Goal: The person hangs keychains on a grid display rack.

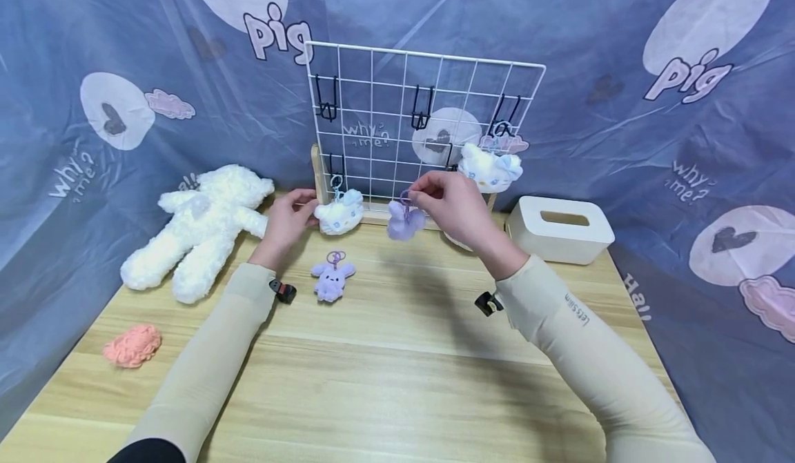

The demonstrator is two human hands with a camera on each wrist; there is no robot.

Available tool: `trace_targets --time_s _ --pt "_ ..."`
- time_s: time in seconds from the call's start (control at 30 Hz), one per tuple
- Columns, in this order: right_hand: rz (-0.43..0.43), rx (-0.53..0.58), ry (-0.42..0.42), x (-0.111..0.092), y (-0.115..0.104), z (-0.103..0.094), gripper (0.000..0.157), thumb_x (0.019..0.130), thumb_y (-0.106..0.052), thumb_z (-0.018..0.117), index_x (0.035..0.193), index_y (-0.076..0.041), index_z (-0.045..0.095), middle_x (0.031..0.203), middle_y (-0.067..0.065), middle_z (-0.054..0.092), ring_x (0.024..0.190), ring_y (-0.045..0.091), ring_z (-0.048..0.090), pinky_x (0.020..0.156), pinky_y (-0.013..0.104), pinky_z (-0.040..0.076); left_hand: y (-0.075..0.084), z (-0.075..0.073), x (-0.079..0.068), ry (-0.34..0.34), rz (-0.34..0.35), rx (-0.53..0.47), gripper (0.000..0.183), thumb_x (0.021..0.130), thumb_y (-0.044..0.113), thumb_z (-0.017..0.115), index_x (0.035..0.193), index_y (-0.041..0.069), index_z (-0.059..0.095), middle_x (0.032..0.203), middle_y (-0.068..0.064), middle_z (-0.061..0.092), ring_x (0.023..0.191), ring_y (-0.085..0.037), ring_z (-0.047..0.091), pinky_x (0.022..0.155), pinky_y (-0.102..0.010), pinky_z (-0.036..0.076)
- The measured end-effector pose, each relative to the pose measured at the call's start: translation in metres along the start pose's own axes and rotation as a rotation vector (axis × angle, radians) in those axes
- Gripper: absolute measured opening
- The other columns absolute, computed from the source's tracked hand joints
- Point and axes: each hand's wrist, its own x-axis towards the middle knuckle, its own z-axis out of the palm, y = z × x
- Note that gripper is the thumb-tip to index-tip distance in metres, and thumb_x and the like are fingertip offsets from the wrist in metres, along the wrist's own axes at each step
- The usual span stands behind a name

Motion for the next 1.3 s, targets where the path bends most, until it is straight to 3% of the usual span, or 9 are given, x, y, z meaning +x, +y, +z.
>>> trace_targets --time_s 0.2,0.43,0.67,0.8,0.97,1.3 --pt "-0.002 0.053 0.056 0.005 -0.007 -0.012 0.021 0.11 -0.026 0.073 0.12 -0.009 0.082 0.105 0.011 0.082 0.088 0.009 0.07 0.073 0.017 0.056 0.001 0.001 0.0 -0.002 0.005 0.005 0.032 0.112 0.005 0.064 0.142 -0.007 0.068 0.132 -0.031 0.071 0.103 -0.03 0.072 0.099 -0.052 0.074" --pt "0.011 0.133 0.117 0.008 -0.012 -0.021 0.02 0.11 -0.023 0.074 0.119 -0.008 0.083 0.105 0.012 0.083 0.084 0.007 0.072 0.065 0.016 0.058 0.0 0.001 0.0 -0.002 0.002 0.02 0.032 0.112 0.005 0.065 0.142 -0.006 0.068 0.133 -0.031 0.072 0.106 -0.035 0.073 0.1 -0.054 0.073" --pt "-0.003 0.18 0.168 0.013 -0.021 -0.03 0.022 0.11 -0.023 0.074 0.121 -0.005 0.082 0.097 -0.002 0.082 0.086 0.012 0.074 0.07 0.017 0.062 -0.002 0.0 -0.001 -0.015 -0.012 0.033 0.037 0.113 0.008 0.065 0.147 -0.005 0.065 0.138 -0.03 0.071 0.115 -0.041 0.074 0.103 -0.055 0.072" --pt "0.003 0.254 0.2 0.02 -0.024 -0.036 0.022 0.109 -0.02 0.076 0.121 -0.002 0.081 0.096 -0.009 0.08 0.085 0.007 0.074 0.075 0.014 0.065 -0.003 0.001 0.0 -0.023 -0.024 0.039 0.039 0.112 0.008 0.065 0.149 -0.004 0.064 0.14 -0.03 0.071 0.118 -0.041 0.074 0.104 -0.054 0.072" --pt "-0.002 0.375 0.244 0.029 -0.026 -0.041 0.021 0.107 -0.013 0.077 0.12 0.004 0.08 0.094 -0.006 0.08 0.082 0.005 0.074 0.078 0.016 0.069 -0.004 0.002 0.001 -0.025 -0.022 0.026 0.039 0.113 0.009 0.065 0.15 -0.005 0.064 0.141 -0.031 0.07 0.12 -0.042 0.074 0.104 -0.053 0.072" --pt "0.005 0.477 0.277 0.041 -0.028 -0.047 0.023 0.106 -0.012 0.079 0.122 0.004 0.079 0.096 -0.006 0.08 0.083 0.006 0.075 0.077 0.016 0.069 -0.003 0.001 0.004 -0.02 -0.017 0.021 0.039 0.113 0.009 0.065 0.15 -0.005 0.064 0.141 -0.03 0.07 0.119 -0.042 0.073 0.103 -0.054 0.072"
